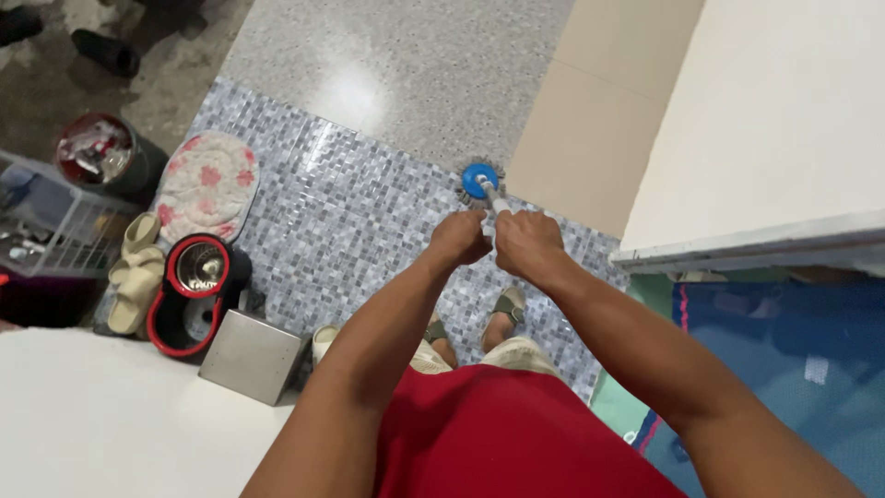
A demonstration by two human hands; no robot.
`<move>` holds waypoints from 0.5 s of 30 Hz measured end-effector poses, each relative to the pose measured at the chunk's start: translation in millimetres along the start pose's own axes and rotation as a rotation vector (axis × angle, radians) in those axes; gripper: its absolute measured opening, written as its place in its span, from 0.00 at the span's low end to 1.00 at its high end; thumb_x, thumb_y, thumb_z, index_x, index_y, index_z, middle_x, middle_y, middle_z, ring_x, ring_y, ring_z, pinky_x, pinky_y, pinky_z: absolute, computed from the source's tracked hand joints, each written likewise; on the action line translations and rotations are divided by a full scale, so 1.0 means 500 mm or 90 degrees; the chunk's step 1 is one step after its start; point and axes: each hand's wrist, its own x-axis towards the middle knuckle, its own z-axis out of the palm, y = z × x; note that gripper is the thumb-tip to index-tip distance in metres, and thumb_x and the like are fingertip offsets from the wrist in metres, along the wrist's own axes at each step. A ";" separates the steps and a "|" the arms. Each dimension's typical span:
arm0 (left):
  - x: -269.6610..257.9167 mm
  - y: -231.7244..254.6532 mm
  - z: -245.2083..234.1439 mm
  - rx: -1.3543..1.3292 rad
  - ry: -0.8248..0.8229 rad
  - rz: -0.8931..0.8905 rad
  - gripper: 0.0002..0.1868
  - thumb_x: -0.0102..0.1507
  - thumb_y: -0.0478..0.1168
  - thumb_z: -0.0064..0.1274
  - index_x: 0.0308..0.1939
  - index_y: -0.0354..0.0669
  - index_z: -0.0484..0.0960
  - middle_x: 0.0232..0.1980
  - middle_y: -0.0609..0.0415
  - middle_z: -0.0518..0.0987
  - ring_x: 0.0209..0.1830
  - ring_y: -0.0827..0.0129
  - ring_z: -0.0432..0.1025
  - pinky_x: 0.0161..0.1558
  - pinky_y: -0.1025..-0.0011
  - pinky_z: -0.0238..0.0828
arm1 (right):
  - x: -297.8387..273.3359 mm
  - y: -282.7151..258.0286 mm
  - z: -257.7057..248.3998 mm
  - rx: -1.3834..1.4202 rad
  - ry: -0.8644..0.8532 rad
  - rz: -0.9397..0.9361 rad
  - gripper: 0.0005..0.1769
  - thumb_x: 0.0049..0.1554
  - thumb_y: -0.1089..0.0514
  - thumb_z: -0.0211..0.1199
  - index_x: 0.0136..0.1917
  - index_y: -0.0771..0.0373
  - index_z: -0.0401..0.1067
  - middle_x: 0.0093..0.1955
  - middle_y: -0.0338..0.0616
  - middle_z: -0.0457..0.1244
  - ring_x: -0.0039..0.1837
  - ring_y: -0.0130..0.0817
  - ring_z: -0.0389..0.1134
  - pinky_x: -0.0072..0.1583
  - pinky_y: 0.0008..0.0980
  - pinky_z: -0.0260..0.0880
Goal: The person mops the tiled floor using a spin mop by pushing and pulling the mop head across the surface.
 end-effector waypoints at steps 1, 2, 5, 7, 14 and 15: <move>-0.003 0.004 0.003 0.004 -0.004 0.006 0.26 0.58 0.45 0.56 0.60 0.46 0.80 0.57 0.42 0.83 0.59 0.49 0.76 0.61 0.56 0.73 | 0.007 0.003 0.011 0.006 -0.015 0.013 0.15 0.50 0.60 0.63 0.51 0.66 0.74 0.48 0.59 0.70 0.51 0.56 0.74 0.50 0.51 0.76; -0.002 0.008 0.002 -0.011 -0.001 0.000 0.27 0.57 0.45 0.57 0.61 0.47 0.79 0.57 0.42 0.82 0.59 0.49 0.75 0.61 0.56 0.73 | 0.022 0.014 0.027 0.007 -0.012 0.018 0.15 0.50 0.60 0.63 0.51 0.66 0.74 0.48 0.59 0.70 0.51 0.56 0.74 0.50 0.51 0.76; -0.011 0.019 0.009 -0.029 -0.013 -0.020 0.30 0.56 0.46 0.59 0.62 0.48 0.77 0.58 0.42 0.81 0.60 0.48 0.74 0.60 0.55 0.72 | 0.061 0.056 0.110 0.014 0.007 0.041 0.12 0.54 0.60 0.62 0.52 0.64 0.74 0.48 0.60 0.71 0.52 0.56 0.74 0.50 0.52 0.76; -0.015 0.017 0.007 -0.026 -0.019 -0.031 0.30 0.56 0.47 0.59 0.64 0.48 0.76 0.58 0.42 0.81 0.60 0.47 0.74 0.60 0.54 0.72 | 0.092 0.089 0.158 0.010 0.030 0.061 0.12 0.53 0.60 0.61 0.51 0.60 0.75 0.49 0.55 0.71 0.53 0.54 0.75 0.52 0.50 0.76; -0.008 0.017 0.020 -0.019 -0.024 -0.007 0.32 0.57 0.48 0.58 0.66 0.47 0.75 0.59 0.41 0.80 0.60 0.47 0.74 0.61 0.54 0.71 | -0.025 0.094 0.182 0.033 -0.025 0.101 0.12 0.60 0.59 0.54 0.56 0.60 0.72 0.48 0.55 0.71 0.49 0.55 0.75 0.48 0.53 0.76; -0.004 0.015 0.023 -0.018 -0.022 0.002 0.32 0.57 0.47 0.58 0.65 0.46 0.75 0.58 0.41 0.81 0.60 0.47 0.74 0.62 0.55 0.71 | -0.042 0.091 0.148 0.003 -0.035 0.073 0.12 0.58 0.58 0.56 0.55 0.61 0.72 0.48 0.55 0.71 0.49 0.54 0.75 0.48 0.53 0.75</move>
